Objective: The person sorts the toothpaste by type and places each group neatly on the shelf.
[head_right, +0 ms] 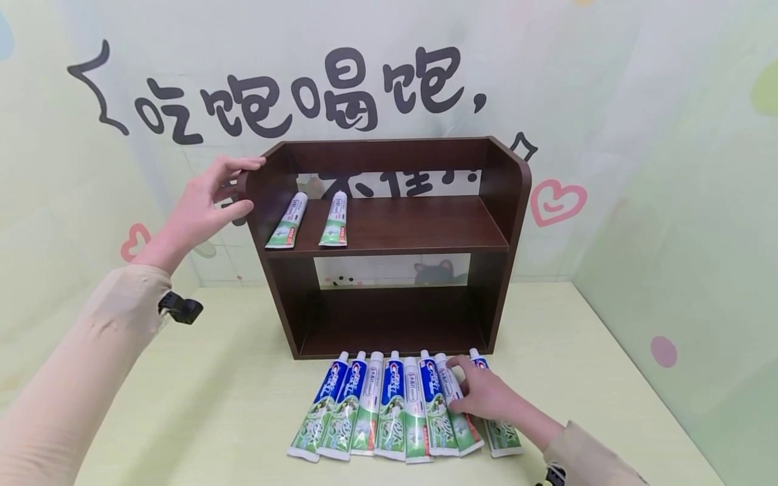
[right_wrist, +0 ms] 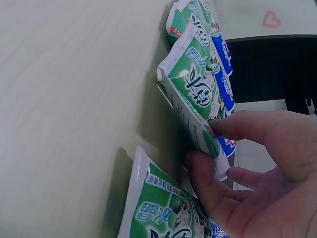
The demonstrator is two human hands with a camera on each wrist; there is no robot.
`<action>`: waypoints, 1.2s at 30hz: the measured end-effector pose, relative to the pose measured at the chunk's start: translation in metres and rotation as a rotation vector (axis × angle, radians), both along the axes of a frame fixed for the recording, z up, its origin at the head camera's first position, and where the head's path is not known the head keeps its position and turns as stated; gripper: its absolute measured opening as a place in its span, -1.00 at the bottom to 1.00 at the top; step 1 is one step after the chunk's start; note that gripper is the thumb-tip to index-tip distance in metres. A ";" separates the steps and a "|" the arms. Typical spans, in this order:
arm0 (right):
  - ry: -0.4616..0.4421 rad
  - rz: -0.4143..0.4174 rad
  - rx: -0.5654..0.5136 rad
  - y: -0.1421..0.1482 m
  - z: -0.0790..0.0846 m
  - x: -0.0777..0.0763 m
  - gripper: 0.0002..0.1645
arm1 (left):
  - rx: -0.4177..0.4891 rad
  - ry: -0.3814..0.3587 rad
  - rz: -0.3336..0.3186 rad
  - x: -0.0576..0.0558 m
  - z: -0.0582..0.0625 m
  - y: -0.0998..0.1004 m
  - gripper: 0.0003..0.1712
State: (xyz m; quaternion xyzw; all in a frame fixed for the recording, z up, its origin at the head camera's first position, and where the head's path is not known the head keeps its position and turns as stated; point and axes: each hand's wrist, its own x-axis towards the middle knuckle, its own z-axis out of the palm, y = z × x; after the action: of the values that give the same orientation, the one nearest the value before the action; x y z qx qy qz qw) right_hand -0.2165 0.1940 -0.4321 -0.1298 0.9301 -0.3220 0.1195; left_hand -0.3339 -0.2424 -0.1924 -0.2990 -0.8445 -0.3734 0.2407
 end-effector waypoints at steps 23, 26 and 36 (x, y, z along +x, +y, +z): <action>-0.094 0.019 -0.138 0.004 0.000 -0.001 -0.09 | -0.006 0.005 -0.003 0.003 0.000 0.001 -0.41; -0.108 0.024 -0.165 0.005 0.001 0.000 -0.08 | -0.002 0.000 -0.002 0.003 0.001 0.001 -0.42; -0.160 -0.002 -0.199 0.006 0.002 0.001 -0.11 | 0.016 0.001 -0.015 0.000 0.000 0.001 -0.40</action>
State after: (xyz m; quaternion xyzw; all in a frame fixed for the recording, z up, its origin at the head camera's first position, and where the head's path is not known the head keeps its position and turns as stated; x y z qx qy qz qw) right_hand -0.2156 0.2004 -0.4303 -0.1139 0.8813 -0.4221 0.1796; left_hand -0.3334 -0.2412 -0.1923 -0.3037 -0.8390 -0.3819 0.2407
